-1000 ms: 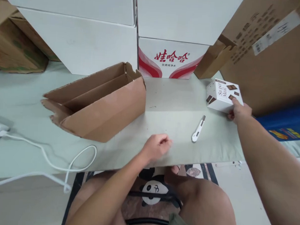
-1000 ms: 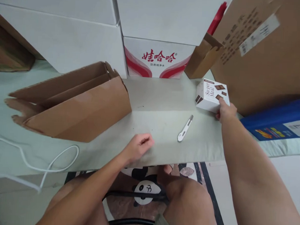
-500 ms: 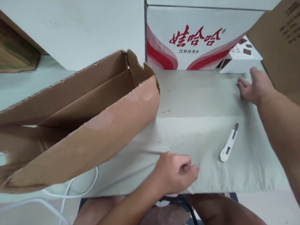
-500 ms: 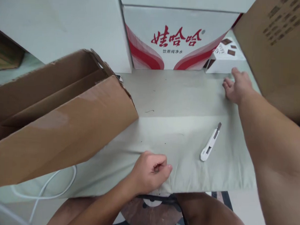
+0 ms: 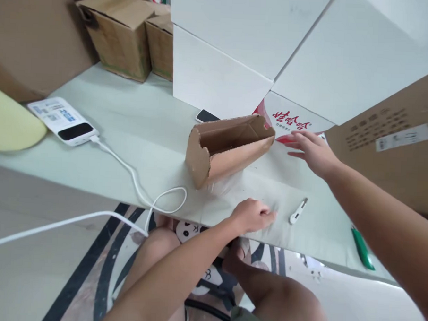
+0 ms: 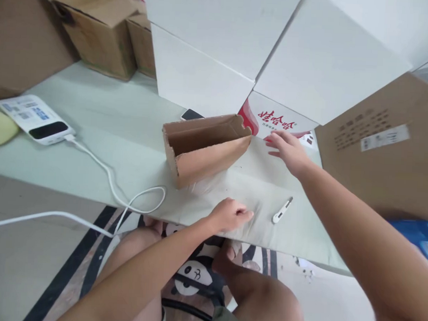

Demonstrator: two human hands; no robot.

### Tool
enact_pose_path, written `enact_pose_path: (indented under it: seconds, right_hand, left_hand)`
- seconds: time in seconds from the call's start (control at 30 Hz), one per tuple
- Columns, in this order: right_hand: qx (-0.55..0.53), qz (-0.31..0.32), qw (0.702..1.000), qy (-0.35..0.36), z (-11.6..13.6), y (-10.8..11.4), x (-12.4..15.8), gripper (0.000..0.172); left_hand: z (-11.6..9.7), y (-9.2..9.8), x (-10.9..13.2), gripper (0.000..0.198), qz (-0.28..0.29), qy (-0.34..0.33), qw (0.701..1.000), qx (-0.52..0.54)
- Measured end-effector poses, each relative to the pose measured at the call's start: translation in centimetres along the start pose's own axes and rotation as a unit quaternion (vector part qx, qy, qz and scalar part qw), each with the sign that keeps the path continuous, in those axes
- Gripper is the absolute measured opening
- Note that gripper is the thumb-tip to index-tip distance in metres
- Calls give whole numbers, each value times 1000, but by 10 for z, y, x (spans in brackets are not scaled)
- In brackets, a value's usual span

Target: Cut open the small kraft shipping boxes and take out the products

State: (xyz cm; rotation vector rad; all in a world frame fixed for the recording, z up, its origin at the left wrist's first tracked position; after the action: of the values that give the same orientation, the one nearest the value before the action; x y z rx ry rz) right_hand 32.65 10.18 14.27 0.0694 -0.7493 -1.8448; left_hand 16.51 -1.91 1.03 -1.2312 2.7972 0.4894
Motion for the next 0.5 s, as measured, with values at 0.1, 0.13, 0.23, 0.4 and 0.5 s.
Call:
enact_pose_path:
  seconds: [0.1, 0.13, 0.23, 0.4, 0.5]
  right_hand:
    - [89, -7, 996, 24, 55, -47, 12, 18]
    - [131, -10, 991, 21, 67, -60, 12, 18]
    - [262, -25, 964, -34, 85, -82, 6, 20]
    - [336, -53, 934, -113, 63, -57, -1, 17]
    - [307, -89, 941, -110, 31, -13, 13, 10]
  left_hand:
    - [-1, 6, 4, 51, 5, -5, 1000, -16]
    - [-2, 8, 5, 51, 4, -8, 1000, -19]
    - [-3, 14, 7, 52, 2, -19, 1000, -16]
    - [-6, 27, 16, 50, 1, -26, 1000, -6]
    - [-7, 36, 22, 48, -1, -22, 1000, -2]
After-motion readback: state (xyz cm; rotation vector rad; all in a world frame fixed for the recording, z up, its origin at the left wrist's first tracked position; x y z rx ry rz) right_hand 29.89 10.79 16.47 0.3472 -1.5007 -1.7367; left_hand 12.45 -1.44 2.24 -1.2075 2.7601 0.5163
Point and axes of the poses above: each hand's wrist, its own x-axis away from the middle knuckle, its own y-axis out of the back of the hand, z = x × y, the point moved 5 cm from there along -x, towards the middle knuckle, and after that the axes turned 15 degrees about -y, right-handed, at the moved point
